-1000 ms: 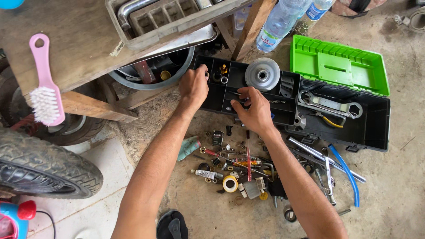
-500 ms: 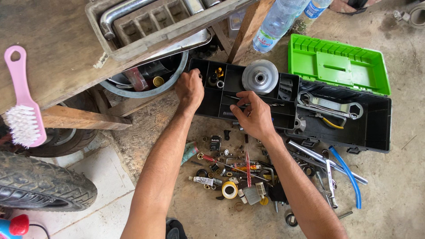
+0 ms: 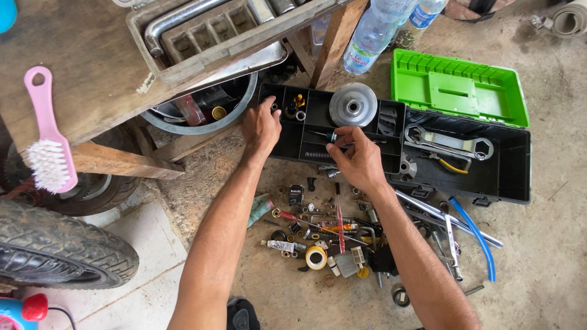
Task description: The person cleans and reassembles small mechanical components, using a cloth to wipe a cylindrical part and a toothbrush to scrub threaded areas before organizing them in a toolbox.
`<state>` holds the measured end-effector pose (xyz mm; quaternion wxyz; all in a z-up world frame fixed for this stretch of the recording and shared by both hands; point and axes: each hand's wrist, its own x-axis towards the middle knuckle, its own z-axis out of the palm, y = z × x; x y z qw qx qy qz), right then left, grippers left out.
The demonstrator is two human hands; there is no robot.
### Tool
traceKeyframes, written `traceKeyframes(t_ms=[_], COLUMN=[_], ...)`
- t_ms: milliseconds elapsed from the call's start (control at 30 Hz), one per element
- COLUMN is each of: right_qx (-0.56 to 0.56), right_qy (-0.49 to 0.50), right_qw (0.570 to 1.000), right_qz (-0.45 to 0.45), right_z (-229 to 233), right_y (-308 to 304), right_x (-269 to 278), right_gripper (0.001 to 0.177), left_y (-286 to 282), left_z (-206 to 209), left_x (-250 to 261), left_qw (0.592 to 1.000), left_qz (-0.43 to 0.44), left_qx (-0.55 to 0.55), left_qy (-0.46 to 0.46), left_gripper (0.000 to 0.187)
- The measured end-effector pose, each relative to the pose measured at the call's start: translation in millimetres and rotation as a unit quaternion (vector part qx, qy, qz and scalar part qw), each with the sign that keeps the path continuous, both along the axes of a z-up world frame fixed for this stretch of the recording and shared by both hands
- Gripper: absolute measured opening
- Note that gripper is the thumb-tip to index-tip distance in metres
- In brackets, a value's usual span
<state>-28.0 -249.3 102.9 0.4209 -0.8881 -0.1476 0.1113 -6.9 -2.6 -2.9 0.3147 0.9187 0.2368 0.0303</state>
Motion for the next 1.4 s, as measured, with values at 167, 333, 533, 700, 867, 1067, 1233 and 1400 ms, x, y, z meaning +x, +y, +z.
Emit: traceKeyframes(t_ms=[167, 333, 533, 700, 867, 1067, 1233, 1400], right_qx=[-0.013, 0.001, -0.006, 0.002, -0.053, -0.109, -0.12, -0.089], right_qy=[-0.002, -0.018, -0.01, 0.043, 0.016, 0.07, 0.142, 0.112], right_qw=[1.0, 0.999, 0.998, 0.996, 0.997, 0.989, 0.978, 0.986], right_qz=[-0.013, -0.035, -0.057, -0.076, -0.057, -0.067, -0.09, -0.08], right_z=[17, 35, 41, 30, 7, -10, -15, -26], right_y=[-12, -29, -61, -98, -142, -181, -199, -203], right_x=[-9, -29, -61, -86, -101, -120, -129, -132], right_gripper=[0.037, 0.039, 0.038, 0.041, 0.043, 0.045, 0.044, 0.043], left_y=[-6, -21, -52, -77, -103, -131, -144, -152], left_z=[24, 53, 82, 74, 48, -22, -67, -82], left_x=[-20, -45, -77, -103, -127, -164, -182, -186], left_qw=[0.998, 0.989, 0.987, 0.983, 0.987, 0.97, 0.954, 0.946], left_qz=[-0.037, -0.112, -0.135, -0.151, -0.154, -0.205, -0.253, -0.252], left_qx=[-0.017, -0.036, -0.049, -0.058, -0.046, 0.027, 0.088, 0.131], left_qy=[-0.051, -0.084, -0.079, -0.091, 0.0, 0.131, 0.135, 0.156], left_gripper=[0.042, 0.038, 0.03, 0.029, 0.029, 0.034, 0.035, 0.025])
